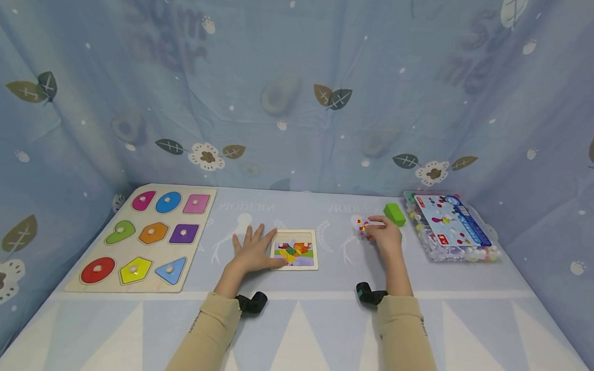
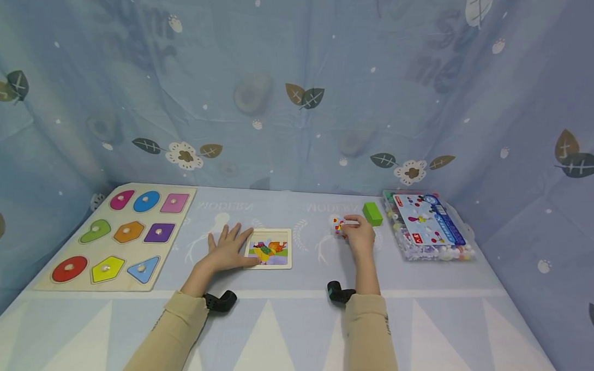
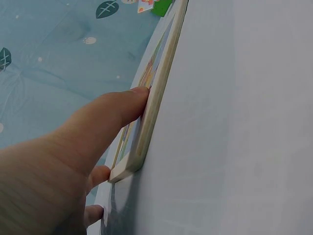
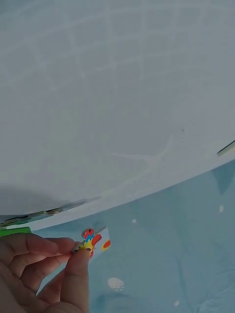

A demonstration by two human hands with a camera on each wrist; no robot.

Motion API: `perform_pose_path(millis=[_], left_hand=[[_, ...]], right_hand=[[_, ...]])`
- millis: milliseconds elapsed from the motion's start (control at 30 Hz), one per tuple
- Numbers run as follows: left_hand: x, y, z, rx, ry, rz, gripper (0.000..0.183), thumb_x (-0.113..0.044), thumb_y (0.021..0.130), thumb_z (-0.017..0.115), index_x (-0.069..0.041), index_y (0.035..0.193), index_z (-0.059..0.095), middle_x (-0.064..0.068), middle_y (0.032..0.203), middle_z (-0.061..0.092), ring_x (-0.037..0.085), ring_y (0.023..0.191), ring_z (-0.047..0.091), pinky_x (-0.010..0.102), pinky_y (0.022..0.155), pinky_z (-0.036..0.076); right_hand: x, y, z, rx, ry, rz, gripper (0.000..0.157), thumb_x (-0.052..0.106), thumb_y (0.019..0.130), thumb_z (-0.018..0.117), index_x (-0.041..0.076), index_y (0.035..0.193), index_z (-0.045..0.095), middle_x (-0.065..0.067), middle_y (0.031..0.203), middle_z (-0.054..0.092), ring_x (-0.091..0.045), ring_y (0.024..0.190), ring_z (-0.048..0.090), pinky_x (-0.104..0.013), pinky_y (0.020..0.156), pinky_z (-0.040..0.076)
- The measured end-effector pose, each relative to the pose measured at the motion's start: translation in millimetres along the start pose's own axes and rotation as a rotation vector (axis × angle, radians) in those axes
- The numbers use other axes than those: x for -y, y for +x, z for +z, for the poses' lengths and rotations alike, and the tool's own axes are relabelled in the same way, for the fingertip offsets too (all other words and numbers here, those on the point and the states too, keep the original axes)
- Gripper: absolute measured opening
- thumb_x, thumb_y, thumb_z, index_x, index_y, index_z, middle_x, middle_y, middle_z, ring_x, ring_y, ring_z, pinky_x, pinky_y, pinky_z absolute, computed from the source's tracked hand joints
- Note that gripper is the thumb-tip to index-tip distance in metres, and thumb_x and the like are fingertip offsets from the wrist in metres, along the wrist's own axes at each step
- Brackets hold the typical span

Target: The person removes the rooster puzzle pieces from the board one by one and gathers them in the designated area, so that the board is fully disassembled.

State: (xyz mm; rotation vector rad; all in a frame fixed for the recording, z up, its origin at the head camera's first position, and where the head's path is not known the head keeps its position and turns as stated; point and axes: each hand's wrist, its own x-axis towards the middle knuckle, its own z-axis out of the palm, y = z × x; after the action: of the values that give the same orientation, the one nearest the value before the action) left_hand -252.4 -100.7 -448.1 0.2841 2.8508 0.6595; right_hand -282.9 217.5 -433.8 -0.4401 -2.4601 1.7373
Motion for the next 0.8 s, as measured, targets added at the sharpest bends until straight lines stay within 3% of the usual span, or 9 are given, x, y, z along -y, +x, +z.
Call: perform_pose_path(millis=[333, 800], left_hand=[[-1.6, -1.2, -2.6, 0.001, -0.015, 0.004, 0.091, -0.055, 0.073, 0.068, -0.016, 0.146, 0.030, 0.019, 0.153, 0.011, 0.042, 0.139, -0.005, 0.067, 0.100, -0.012], [0.1, -0.8, -0.4, -0.001, -0.004, 0.004, 0.091, -0.056, 0.073, 0.067, -0.016, 0.146, 0.030, 0.019, 0.153, 0.012, 0.042, 0.139, -0.004, 0.068, 0.100, -0.011]], right_hand=[[-0.4, -0.6, -2.6, 0.056, -0.258, 0.043, 0.029, 0.010, 0.082, 0.064, -0.001, 0.109, 0.065, -0.007, 0.079, 0.065, -0.008, 0.060, 0.055, -0.019, 0.056, 0.044], [-0.6, -4.1, 3.4, 0.024, -0.316, -0.023, 0.028, 0.012, 0.082, 0.067, 0.000, 0.107, 0.065, -0.012, 0.081, 0.067, -0.013, 0.060, 0.059, -0.023, 0.056, 0.045]])
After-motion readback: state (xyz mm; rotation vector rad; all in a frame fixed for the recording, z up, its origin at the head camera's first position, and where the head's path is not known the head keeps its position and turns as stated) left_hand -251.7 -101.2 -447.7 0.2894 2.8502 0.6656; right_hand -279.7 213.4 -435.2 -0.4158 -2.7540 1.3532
